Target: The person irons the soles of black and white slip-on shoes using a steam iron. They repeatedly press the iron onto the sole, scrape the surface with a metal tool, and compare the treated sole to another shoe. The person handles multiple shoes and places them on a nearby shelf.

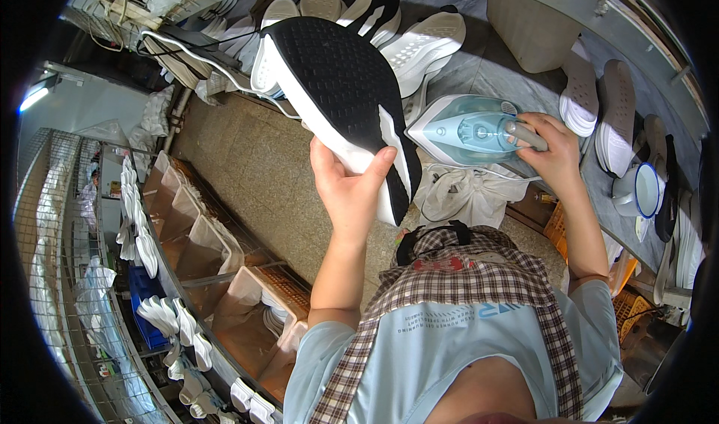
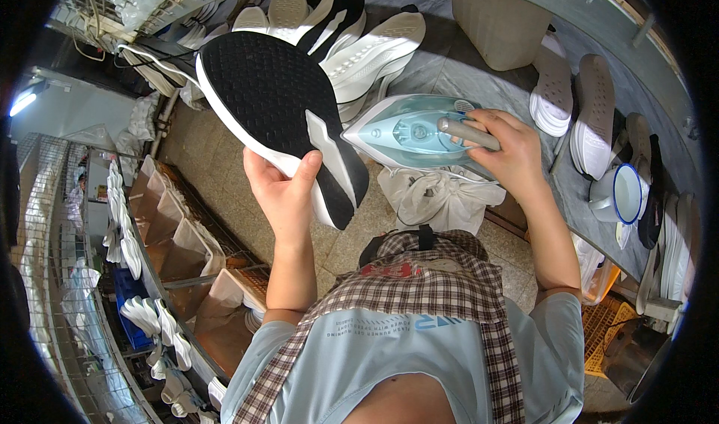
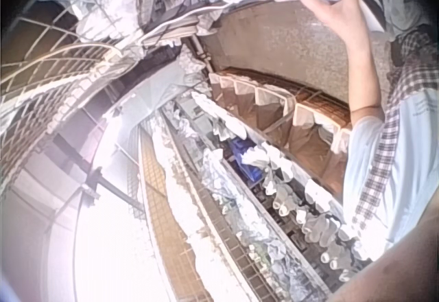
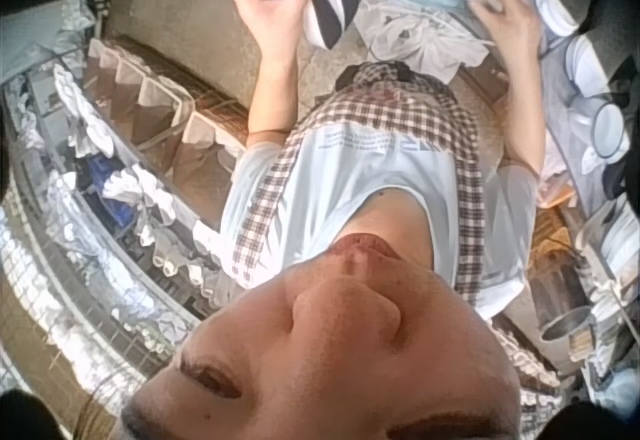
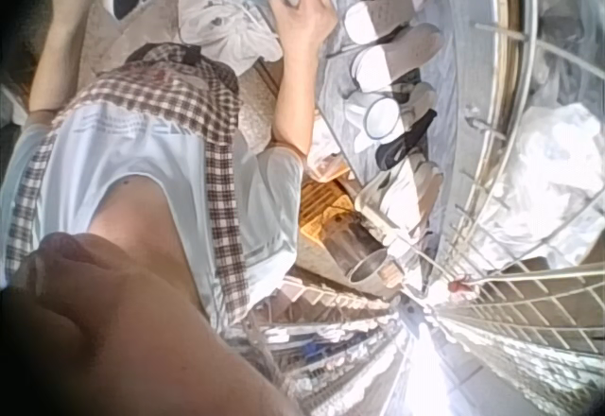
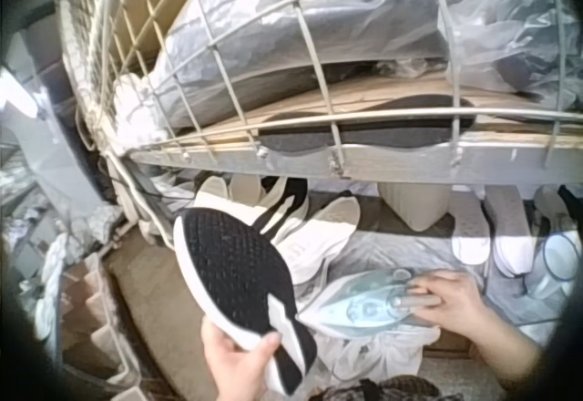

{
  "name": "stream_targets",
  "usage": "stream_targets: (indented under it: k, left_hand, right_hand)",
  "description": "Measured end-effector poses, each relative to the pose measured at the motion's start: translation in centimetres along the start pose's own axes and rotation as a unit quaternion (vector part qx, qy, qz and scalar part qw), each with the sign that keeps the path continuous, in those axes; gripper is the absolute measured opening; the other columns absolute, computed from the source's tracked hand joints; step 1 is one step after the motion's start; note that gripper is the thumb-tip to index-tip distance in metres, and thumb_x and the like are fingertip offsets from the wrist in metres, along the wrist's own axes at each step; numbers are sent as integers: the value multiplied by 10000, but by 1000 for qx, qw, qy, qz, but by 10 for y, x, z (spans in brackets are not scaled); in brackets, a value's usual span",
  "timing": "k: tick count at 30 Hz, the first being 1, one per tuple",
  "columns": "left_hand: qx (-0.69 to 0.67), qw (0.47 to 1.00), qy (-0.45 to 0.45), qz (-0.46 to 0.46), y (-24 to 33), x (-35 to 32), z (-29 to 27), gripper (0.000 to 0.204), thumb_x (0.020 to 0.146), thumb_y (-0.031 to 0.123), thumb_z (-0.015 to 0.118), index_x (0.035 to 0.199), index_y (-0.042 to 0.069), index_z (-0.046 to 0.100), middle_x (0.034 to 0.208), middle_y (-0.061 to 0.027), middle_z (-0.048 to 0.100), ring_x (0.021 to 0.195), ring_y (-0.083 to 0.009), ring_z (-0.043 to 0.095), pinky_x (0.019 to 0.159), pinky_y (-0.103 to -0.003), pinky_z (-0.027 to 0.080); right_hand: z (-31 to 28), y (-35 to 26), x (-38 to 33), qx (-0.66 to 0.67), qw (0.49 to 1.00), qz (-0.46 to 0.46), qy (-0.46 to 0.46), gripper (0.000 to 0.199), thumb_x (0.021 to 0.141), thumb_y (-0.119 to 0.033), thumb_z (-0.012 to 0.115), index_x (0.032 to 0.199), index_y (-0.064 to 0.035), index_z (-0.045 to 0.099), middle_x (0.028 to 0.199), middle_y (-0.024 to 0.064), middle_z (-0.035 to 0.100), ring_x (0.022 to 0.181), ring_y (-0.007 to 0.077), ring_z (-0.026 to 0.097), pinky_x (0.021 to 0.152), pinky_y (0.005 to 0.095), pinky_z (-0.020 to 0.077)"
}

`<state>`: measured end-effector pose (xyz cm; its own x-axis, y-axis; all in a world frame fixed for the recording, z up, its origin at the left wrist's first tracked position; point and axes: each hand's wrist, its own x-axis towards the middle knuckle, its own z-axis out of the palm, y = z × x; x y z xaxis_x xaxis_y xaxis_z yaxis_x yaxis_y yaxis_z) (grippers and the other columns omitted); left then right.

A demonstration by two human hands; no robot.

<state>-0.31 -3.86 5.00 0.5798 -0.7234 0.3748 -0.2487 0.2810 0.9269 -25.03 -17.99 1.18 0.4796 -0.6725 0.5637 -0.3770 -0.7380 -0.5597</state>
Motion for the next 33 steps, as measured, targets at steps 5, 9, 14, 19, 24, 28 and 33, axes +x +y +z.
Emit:
stream_targets:
  k: [5, 9, 14, 19, 24, 28, 33]
  left_hand:
    - [-15, 1000, -4, 13, 1, -1, -1, 649, 719, 18, 743, 1240, -9, 356, 1129, -95, 500, 1019, -174, 532, 882, -302, 444]
    - [-158, 987, 39, 16, -3, -3, 1, 649, 746, 0, 705, 1265, -3, 315, 1138, -119, 522, 995, -186, 563, 873, -311, 470]
    - [-303, 950, 77, -27, -13, -1, -1, 632, 777, 35, 691, 1275, 13, 301, 1137, -130, 542, 984, -208, 585, 866, -325, 491]
    - [-366, 930, 13, -37, -17, -3, -1, 675, 750, 170, 755, 1265, 33, 342, 1176, -95, 537, 1050, -204, 551, 922, -350, 452]
    - [-363, 930, -5, -54, -17, -7, 0, 710, 730, 209, 773, 1273, 45, 346, 1207, -90, 516, 1077, -205, 531, 934, -351, 438]
    - [-393, 916, -28, -71, -16, -9, -1, 688, 745, 176, 753, 1278, 45, 338, 1210, -93, 509, 1089, -202, 523, 940, -348, 434]
    - [-384, 921, -17, -65, -15, -13, -6, 664, 763, 136, 724, 1283, 42, 322, 1209, -101, 505, 1090, -207, 522, 944, -352, 434]
  right_hand:
    - [1, 6, -4, 1, 1000, 9, -6, 428, 566, -15, 713, 985, -17, 627, 928, 117, 652, 818, 252, 650, 725, 301, 511]
    - [2, 30, -20, 32, 994, 91, 45, 422, 595, -6, 711, 1008, -10, 623, 958, 90, 646, 816, 182, 633, 744, 279, 493]
    - [13, 71, -40, 262, 927, 225, 144, 399, 741, 12, 676, 1121, 26, 553, 958, 67, 629, 844, 136, 604, 726, 280, 486]
    - [24, 90, -49, 341, 894, 237, 166, 333, 794, 40, 625, 1110, 36, 521, 965, 60, 623, 839, 134, 608, 773, 261, 461]
    - [31, 99, -57, 330, 891, 258, 173, 286, 805, 4, 635, 1078, 10, 549, 949, 32, 613, 760, 82, 551, 673, 202, 419]
    - [30, 98, -61, 294, 894, 266, 210, 299, 809, -41, 651, 1080, -6, 530, 881, -21, 564, 648, 22, 436, 554, 163, 337]
    - [23, 34, -78, 373, 860, 156, 313, 279, 845, -54, 600, 1068, -42, 433, 928, 20, 496, 627, 46, 411, 530, 183, 347]
